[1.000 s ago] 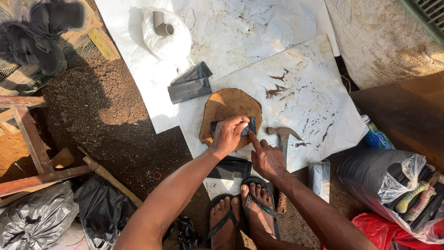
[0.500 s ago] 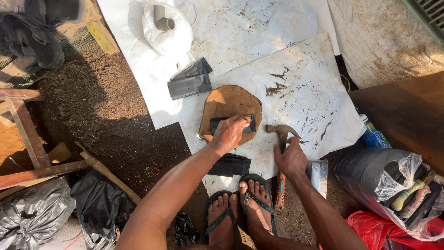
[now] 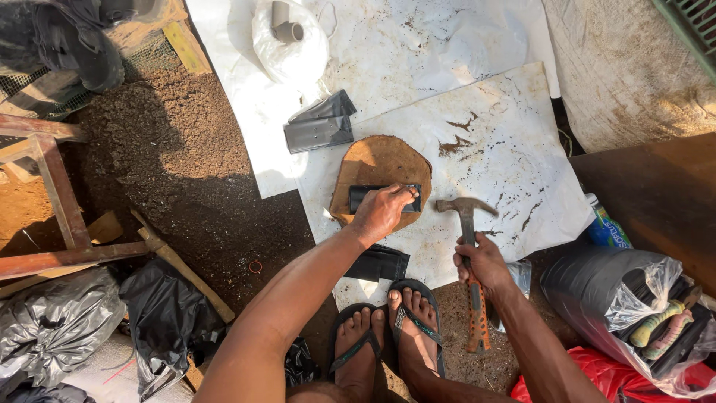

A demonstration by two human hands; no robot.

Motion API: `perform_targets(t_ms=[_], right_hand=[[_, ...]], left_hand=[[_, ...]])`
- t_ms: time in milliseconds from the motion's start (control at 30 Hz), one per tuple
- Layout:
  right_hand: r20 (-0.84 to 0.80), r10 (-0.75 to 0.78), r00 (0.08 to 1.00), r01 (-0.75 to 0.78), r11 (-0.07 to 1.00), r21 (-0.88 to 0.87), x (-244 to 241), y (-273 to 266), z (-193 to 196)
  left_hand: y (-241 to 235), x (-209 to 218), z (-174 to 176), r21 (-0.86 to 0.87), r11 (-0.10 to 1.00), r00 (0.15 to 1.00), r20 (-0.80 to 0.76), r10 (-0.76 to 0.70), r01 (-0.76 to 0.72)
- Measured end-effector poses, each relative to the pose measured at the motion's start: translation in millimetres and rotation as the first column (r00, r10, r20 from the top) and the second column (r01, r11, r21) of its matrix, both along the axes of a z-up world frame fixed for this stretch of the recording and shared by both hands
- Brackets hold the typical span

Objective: The person unpacks metal parts from plastic bags and places them on a wooden block. They then use a hammer to drive nails into the metal parts, securing them together. The person handles multiple metal pieces and a hammer throughout the process.

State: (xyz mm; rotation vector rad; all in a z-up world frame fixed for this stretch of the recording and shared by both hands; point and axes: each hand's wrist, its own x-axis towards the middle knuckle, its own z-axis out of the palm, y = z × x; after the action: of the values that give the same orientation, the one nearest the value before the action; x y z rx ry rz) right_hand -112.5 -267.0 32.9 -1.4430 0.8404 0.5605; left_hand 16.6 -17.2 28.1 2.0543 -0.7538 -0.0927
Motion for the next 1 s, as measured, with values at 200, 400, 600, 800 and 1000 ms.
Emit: perform_targets(t_ms=[200,400,600,800,1000], right_hand=[[0.325,0.646,0.690,-0.307,0.668,-0.678,4.8,16.0,61.8],[0.094,0.838,0.538,-0.405,0.355,-0.843,18.6,35.2,93.8],[0.095,0.826,0.556,-0.365,0.346,-0.864,30.7,48.3,127.1],[0.436,0.766,0.473,-0.062,0.522,-0.850,26.6,44.2,184.1],[0.019,0.835,0.550,-0.437,0.307,-0.846,39.2,56.7,149.8]], left_hand=[[1.3,0.9,-4.0,0.051,0.999,1.000,0.009,-0.009,0.008],[5.0,1.9,-2.2,0.026,1.000,0.999,0.032,-0.017,0.016],[4.9,1.9,-5.3,0.071,0.997,0.998,0.036,-0.043,0.040],[7.0,2.7,-17.0,0.062,0.995,0.997,0.028,-0.078,0.076],[7.8,2.9,-20.2,0.048,0.996,0.997,0.012,-0.075,0.074]])
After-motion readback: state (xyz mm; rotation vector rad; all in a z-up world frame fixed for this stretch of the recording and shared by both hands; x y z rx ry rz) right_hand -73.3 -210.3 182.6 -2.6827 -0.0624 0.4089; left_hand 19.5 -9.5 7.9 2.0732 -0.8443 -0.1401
